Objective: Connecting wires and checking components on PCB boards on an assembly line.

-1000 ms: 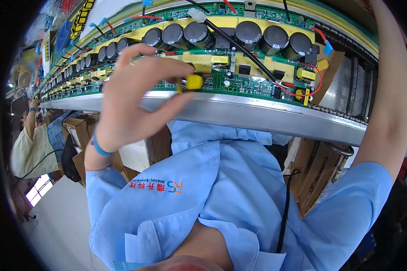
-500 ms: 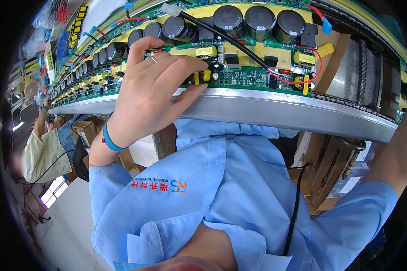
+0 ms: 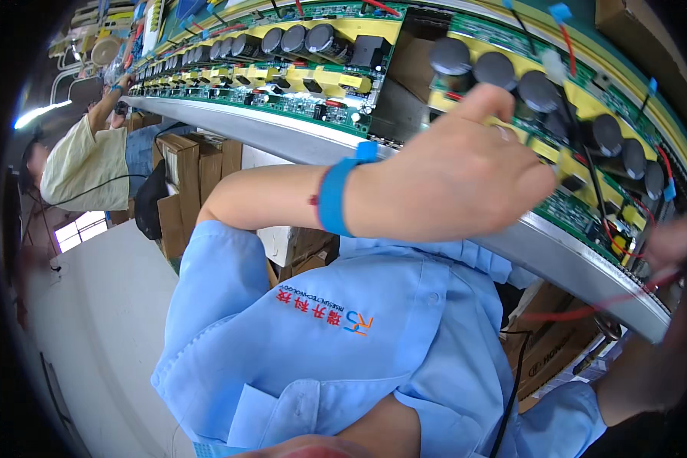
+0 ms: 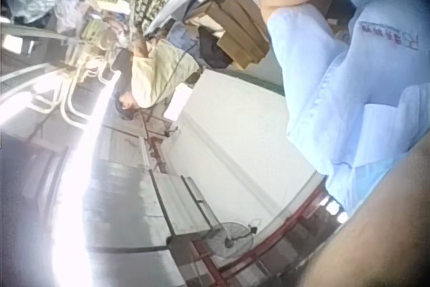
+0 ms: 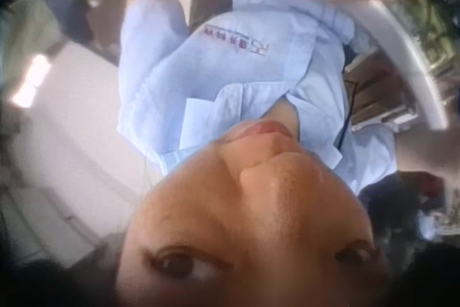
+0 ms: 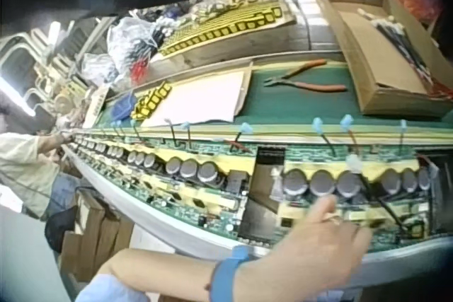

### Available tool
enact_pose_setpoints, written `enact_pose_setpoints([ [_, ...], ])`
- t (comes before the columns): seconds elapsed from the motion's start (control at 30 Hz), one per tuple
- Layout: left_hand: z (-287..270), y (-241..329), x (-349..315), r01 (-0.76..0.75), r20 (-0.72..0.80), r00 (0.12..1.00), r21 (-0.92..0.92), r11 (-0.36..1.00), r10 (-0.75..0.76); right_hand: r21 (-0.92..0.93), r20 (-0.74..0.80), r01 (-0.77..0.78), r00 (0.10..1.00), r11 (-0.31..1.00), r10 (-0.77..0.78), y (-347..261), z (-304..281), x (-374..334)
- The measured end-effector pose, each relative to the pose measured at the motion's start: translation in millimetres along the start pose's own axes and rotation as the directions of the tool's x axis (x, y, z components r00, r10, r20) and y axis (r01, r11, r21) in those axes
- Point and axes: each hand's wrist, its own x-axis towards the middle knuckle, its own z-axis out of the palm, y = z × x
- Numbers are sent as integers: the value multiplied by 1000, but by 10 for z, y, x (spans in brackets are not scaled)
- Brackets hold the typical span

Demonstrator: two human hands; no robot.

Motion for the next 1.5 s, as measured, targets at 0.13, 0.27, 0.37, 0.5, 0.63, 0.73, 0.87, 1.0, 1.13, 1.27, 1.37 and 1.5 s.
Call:
enact_pose_setpoints([
  [0.13, 51, 105, 144, -82, -23, 996, -35, 996, 82, -42, -156, -97, 984, 994, 89, 204, 213, 92],
  [0.27, -222, -29, 12, 101, -16, 994, -190, 977, -106, 137, -170, -104, 977, 985, 127, 147, 498, 270],
  [0.37, -470, -61, 38, 220, 81, 976, -359, 907, -204, 146, -190, -88, 975, 985, 116, 104, 603, 248],
  [0.5, -473, -57, 82, 497, 461, 810, -868, 6, -363, 163, -186, -39, 980, 986, 70, 54, 713, 289],
  [0.63, -447, -63, -6, 498, 487, 812, -866, -54, -321, 65, -197, 12, 980, 998, 1, 28, 713, 316],
  [0.73, -459, -63, -38, 416, 299, 872, -870, 266, -388, -70, -246, 81, 965, 994, -96, -52, 831, 370],
  [0.87, -465, -48, -64, 350, 115, 880, -814, 464, -461, -269, -119, 144, 976, 952, -182, -190, 912, 435],
  [1.0, -468, -75, -187, 345, 276, 790, -938, 24, -548, -107, -138, 199, 967, 974, -213, -127, 1036, 415],
  [1.13, -530, -116, -276, 277, 253, 748, -959, -58, -614, -15, 102, -66, 992, 998, 67, 61, 1052, 148],
  [1.27, -450, -244, -417, 55, -199, 932, -747, 662, -303, -572, -44, 168, 971, 803, -234, 78, 897, 26],
  [1.37, -452, -161, -519, -19, -221, 975, -182, 983, -22, -676, 3, 188, 968, 713, -252, 22, 810, -84],
  [1.5, -372, 12, -398, -5, -324, 946, -62, 998, -15, -783, 25, 176, 967, 597, -252, -77, 830, -292],
])
